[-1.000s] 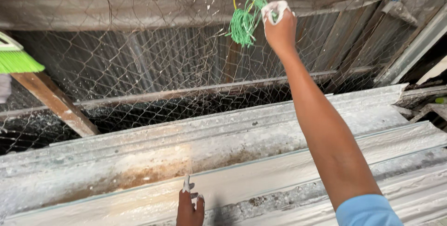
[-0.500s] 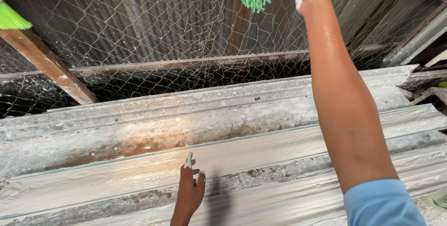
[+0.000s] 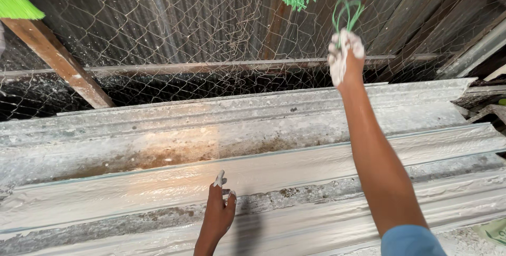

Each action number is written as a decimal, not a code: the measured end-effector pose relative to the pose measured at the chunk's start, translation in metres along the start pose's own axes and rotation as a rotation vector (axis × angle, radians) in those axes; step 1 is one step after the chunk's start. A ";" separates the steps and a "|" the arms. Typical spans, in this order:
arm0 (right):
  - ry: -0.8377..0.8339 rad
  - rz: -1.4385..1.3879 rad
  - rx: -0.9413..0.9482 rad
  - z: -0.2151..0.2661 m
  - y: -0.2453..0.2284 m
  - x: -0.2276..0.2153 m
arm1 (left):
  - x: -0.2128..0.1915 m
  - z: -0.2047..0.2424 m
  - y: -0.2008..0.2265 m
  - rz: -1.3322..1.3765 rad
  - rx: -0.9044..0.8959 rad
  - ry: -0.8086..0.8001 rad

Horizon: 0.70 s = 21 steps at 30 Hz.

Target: The person smooths a white paste over a long rectangular mold using both hands, then retrieves a green string and places it into the mold. The person mixes a white paste in a bucket and pours it into the mold, spreading it with their hands.

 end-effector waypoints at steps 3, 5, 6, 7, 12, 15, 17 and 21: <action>0.001 -0.016 0.087 0.063 0.058 -0.025 | 0.006 -0.002 -0.002 0.012 0.023 0.007; -0.089 -0.053 0.195 0.121 0.110 -0.030 | 0.013 -0.004 0.004 0.026 0.145 0.006; -0.181 -0.125 0.264 0.157 0.137 -0.026 | 0.015 -0.004 0.006 0.035 0.199 0.015; -0.089 -0.082 0.404 0.194 0.172 -0.033 | 0.018 -0.005 0.006 0.078 0.246 0.021; -0.506 0.058 0.621 0.335 0.262 0.028 | 0.020 -0.008 -0.023 0.334 0.190 0.075; -0.637 -0.045 0.683 0.375 0.284 0.073 | -0.001 0.011 -0.046 0.416 0.167 0.164; -0.687 -0.037 0.717 0.395 0.298 0.104 | -0.019 0.037 -0.065 0.437 0.156 0.238; -0.745 -0.022 0.798 0.427 0.323 0.168 | -0.062 0.088 -0.105 0.445 0.077 0.379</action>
Point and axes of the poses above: each hand's wrist, its own z-axis away from the middle knuckle, its own x-axis out of the palm, y = z × x, the point moved 9 cm from there along -z, towards the middle knuckle, and after that the axes turned 15 degrees about -y, right-handed, at the moved point
